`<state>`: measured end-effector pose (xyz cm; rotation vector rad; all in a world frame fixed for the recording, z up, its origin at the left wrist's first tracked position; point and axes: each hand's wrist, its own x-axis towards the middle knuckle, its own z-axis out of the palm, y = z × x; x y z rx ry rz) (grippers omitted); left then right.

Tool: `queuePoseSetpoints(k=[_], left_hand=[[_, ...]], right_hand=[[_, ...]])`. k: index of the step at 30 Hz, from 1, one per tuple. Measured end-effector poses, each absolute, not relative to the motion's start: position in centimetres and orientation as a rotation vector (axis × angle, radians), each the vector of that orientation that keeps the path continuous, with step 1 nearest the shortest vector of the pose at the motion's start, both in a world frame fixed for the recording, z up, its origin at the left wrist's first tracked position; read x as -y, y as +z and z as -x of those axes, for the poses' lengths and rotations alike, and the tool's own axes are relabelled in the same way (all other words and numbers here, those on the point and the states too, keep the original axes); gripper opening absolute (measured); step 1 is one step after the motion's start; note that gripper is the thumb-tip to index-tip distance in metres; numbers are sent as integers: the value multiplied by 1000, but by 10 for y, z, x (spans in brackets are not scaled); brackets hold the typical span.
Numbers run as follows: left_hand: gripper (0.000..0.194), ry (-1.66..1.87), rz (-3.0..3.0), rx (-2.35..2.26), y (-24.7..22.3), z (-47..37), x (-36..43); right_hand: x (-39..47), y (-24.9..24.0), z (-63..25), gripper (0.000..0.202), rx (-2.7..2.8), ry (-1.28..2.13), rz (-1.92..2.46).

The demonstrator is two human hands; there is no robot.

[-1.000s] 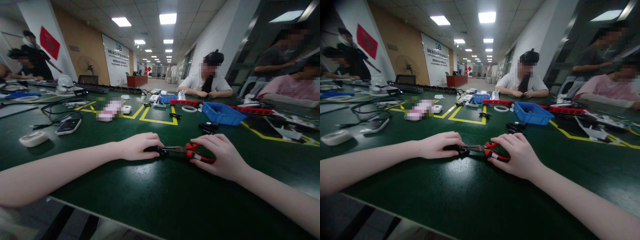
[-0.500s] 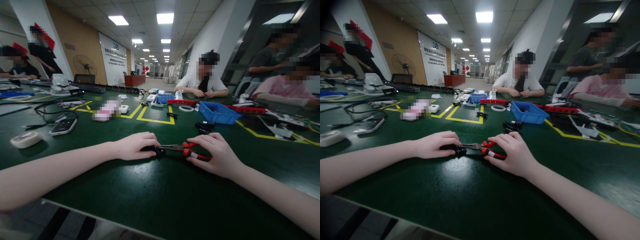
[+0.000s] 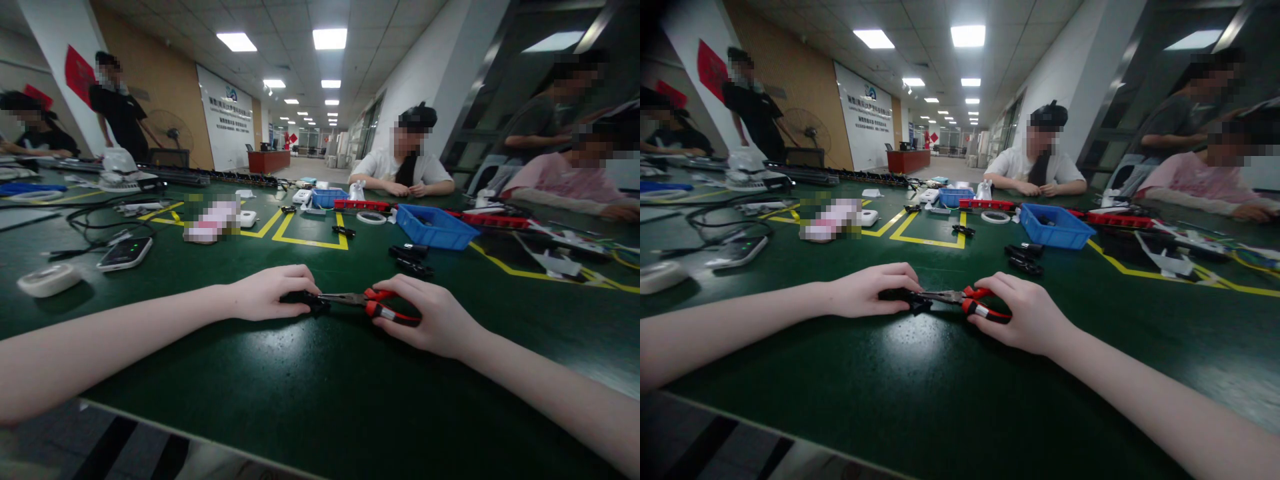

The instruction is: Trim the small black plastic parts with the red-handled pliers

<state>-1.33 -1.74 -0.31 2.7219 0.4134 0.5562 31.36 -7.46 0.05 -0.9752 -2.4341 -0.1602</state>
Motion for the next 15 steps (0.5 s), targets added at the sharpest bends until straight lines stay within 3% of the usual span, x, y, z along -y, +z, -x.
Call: queuePoseSetpoints(k=[15], left_hand=[[26,528,-2730,-381,-2,12,18]], right_hand=[[74,2,-314,33,2438,-96,1006]])
